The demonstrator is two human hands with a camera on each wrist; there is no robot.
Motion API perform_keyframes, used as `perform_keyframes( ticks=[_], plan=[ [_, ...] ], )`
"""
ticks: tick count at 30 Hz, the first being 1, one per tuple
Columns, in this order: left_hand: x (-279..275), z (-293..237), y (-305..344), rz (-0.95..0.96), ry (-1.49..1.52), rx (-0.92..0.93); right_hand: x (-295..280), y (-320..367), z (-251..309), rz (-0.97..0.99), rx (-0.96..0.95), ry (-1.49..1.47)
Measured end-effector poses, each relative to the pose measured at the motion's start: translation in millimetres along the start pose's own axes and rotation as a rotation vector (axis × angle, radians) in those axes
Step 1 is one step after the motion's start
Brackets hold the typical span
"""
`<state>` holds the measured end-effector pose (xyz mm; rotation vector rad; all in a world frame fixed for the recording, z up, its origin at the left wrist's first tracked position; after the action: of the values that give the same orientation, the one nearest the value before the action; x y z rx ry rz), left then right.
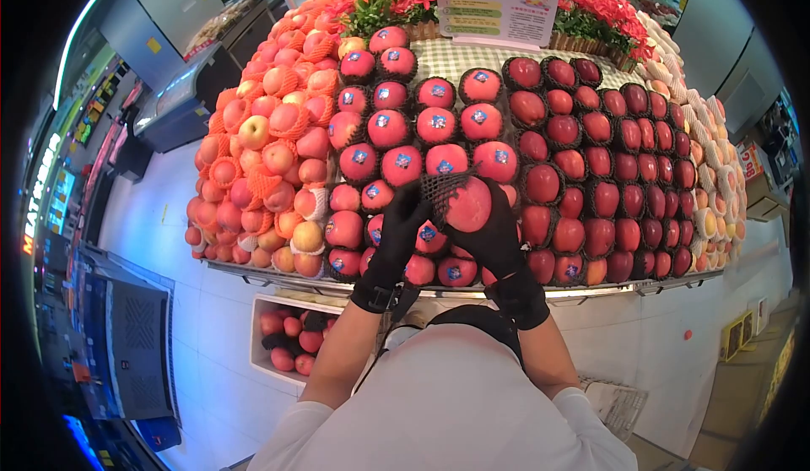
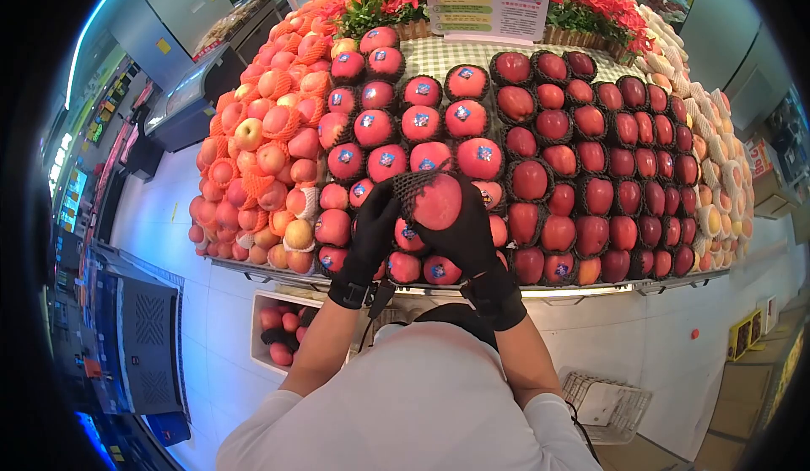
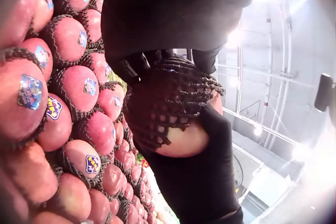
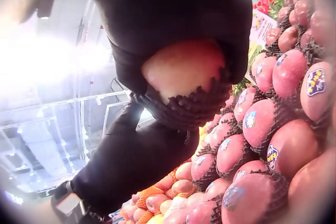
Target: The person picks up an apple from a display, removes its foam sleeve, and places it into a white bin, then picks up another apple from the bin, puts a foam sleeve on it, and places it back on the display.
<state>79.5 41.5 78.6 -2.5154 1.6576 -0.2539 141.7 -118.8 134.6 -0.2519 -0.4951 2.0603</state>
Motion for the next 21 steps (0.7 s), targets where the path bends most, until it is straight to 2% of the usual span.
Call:
perform_keyframes(
  ticks=[4,7,10,14,19,21],
  plan=[
    [0,20,6,0.076,0.054,-0.144,0,0,10,-0.002,0.024,0.011],
    [5,30,4,0.232,0.12,-0.136,0,3,-2,0.023,0.038,0.078],
    [14,12,10,0.28,0.011,0.012,-1,7,-18,-0.005,0.046,0.277],
    [26,2,15,0.239,0.05,-0.114,1,16,-20,-0.03,0.023,0.475],
    [25,28,20,0.23,0.316,-0.266,6,15,-11,-0.034,-0.038,0.447],
    [13,74,19,0.177,0.406,-0.37,7,14,-1,-0.02,-0.062,0.387]
  ],
)
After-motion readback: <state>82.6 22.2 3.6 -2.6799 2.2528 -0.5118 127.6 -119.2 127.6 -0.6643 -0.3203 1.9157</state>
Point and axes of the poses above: each hand's wrist, its own y-axis away from the middle knuckle, its own x-axis out of the palm, z = x × y, the point moved 7 cm from there along -y, towards the middle knuckle, and after that the axes turned 5 degrees about -y, right-handed, at the moved point
